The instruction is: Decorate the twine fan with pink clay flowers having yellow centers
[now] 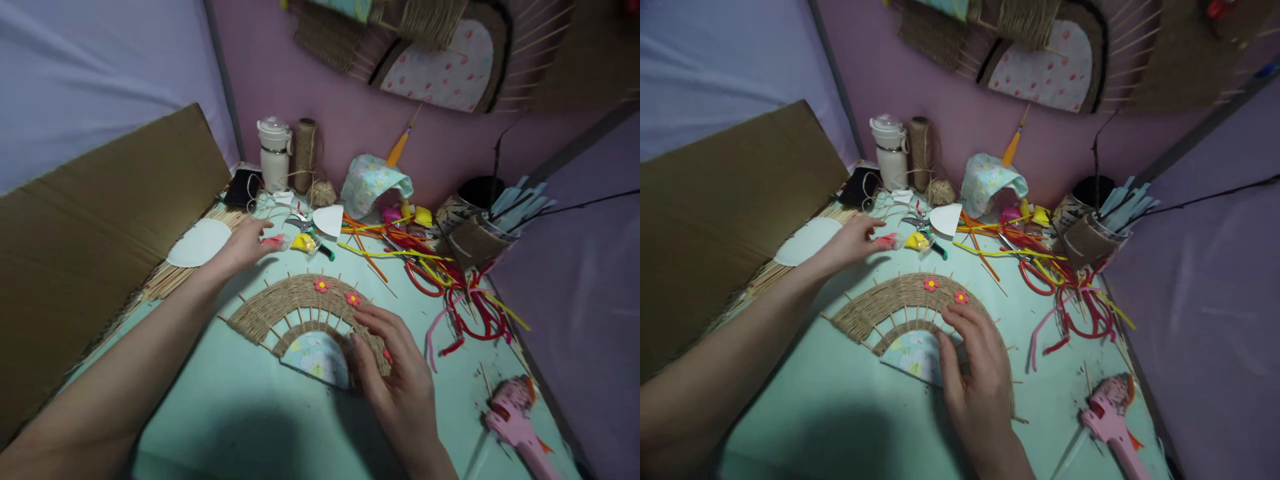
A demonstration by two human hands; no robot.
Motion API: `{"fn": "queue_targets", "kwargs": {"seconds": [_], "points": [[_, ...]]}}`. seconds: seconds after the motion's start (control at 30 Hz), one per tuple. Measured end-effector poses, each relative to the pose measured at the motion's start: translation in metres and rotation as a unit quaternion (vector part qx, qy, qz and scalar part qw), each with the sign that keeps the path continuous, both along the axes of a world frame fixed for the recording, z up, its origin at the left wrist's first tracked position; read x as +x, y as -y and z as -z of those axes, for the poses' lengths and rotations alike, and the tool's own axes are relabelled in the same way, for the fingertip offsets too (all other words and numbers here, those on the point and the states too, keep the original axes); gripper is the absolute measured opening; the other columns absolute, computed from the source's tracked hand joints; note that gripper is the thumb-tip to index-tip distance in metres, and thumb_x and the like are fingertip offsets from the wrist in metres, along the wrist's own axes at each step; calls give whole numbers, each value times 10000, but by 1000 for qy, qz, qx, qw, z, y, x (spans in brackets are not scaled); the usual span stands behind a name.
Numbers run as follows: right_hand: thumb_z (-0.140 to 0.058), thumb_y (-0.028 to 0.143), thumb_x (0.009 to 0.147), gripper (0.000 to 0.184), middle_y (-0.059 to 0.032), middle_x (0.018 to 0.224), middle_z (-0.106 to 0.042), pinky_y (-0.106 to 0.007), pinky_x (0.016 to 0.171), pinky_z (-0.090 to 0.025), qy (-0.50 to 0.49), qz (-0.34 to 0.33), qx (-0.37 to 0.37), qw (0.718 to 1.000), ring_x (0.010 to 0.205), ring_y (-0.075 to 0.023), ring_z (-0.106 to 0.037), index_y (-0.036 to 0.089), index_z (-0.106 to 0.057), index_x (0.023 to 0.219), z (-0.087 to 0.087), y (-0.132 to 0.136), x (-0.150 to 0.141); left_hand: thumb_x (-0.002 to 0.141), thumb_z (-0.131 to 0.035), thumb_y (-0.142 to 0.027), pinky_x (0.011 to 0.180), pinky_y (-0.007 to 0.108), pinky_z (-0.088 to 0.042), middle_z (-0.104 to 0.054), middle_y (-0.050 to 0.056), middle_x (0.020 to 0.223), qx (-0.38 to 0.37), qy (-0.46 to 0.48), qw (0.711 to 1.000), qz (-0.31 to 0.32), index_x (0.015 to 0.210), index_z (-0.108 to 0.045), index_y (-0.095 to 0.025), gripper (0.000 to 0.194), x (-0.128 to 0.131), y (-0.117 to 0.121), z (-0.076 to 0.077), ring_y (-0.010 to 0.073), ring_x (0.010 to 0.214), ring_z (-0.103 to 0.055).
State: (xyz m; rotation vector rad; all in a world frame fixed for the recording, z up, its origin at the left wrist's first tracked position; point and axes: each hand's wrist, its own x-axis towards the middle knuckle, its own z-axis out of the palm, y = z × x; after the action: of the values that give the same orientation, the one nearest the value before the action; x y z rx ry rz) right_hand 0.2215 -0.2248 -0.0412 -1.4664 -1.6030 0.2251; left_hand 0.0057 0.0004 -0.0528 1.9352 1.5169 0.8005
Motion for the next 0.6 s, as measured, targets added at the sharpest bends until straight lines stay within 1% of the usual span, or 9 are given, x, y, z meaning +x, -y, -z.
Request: {"fn": "queue_targets", "kwargs": {"seconds": [0.03,0.1,0.17,0.23,0.3,0.33,0.4,0.5,0.6], "points": [[-553,184,910,222,-106,1147,-644,-452,904,-532,0,1,0,1000,1092,-237,-607,212,-621,1119,0,0,0,568,-806,-316,877,391,-448,-578,87,937,16,-81,997,11,989,-693,-159,463,-1,-6,5,288,979,-549],[-548,183,914,217,-109,1149,-641,-446,901,-533,-3,-1,0,1000,1094,-237,-606,207,-621,1116,1,-1,1,614,-761,-340,907,407,-422,-565,106,962,32,-180,983,22,952,-701,-156,389,-1,-14,11,327,1050,-525],[-545,174,916,217,-109,1156,-636,-438,911,-527,-5,-3,1,1000,1106,-233,-600,204,-619,1118,1,-2,2,695,-691,-353,900,399,-416,-567,105,936,34,-196,980,26,907,-703,-157,289,2,-14,10,316,1036,-528],[-547,159,915,219,-104,1156,-634,-425,923,-517,-6,-4,5,1000,1113,-225,-594,202,-616,1119,2,-3,2,759,-635,-373,886,380,-416,-587,87,918,17,-145,987,62,907,-700,-173,257,8,-4,2,275,978,-541],[-552,143,912,221,-95,1140,-637,-408,927,-511,-8,-5,8,1000,1105,-216,-594,202,-616,1115,2,-3,2,808,-602,-416,878,352,-420,-610,63,957,-19,-46,987,152,956,-695,-202,276,15,16,-9,232,936,-551],[-554,136,910,222,-91,1129,-639,-399,925,-509,-10,-5,9,1000,1097,-211,-595,202,-615,1112,2,-3,2,834,-582,-427,898,340,-414,-611,58,1011,-37,5,977,212,976,-691,-212,280,20,29,-14,220,965,-553],[-563,126,904,222,-82,1100,-644,-381,914,-510,-12,-7,16,1000,1074,-203,-599,204,-613,1106,2,-4,1,854,-574,-422,920,324,-408,-592,48,1050,-65,76,955,280,1034,-677,-218,291,30,56,-20,205,985,-547],[-585,107,891,237,-71,1060,-633,-346,887,-514,-7,-2,39,999,1033,-188,-598,206,-611,1106,0,-4,0,897,-530,-405,896,306,-417,-576,38,995,-91,91,929,347,1043,-684,-232,274,41,90,-20,194,955,-543],[-596,93,884,239,-61,1023,-601,-312,845,-514,1,-1,48,999,981,-172,-590,205,-613,1094,-1,-6,-1,918,-517,-383,998,329,-362,-569,47,1134,-67,73,922,375,1159,-655,-288,294,46,105,-14,214,1098,-505]]}}
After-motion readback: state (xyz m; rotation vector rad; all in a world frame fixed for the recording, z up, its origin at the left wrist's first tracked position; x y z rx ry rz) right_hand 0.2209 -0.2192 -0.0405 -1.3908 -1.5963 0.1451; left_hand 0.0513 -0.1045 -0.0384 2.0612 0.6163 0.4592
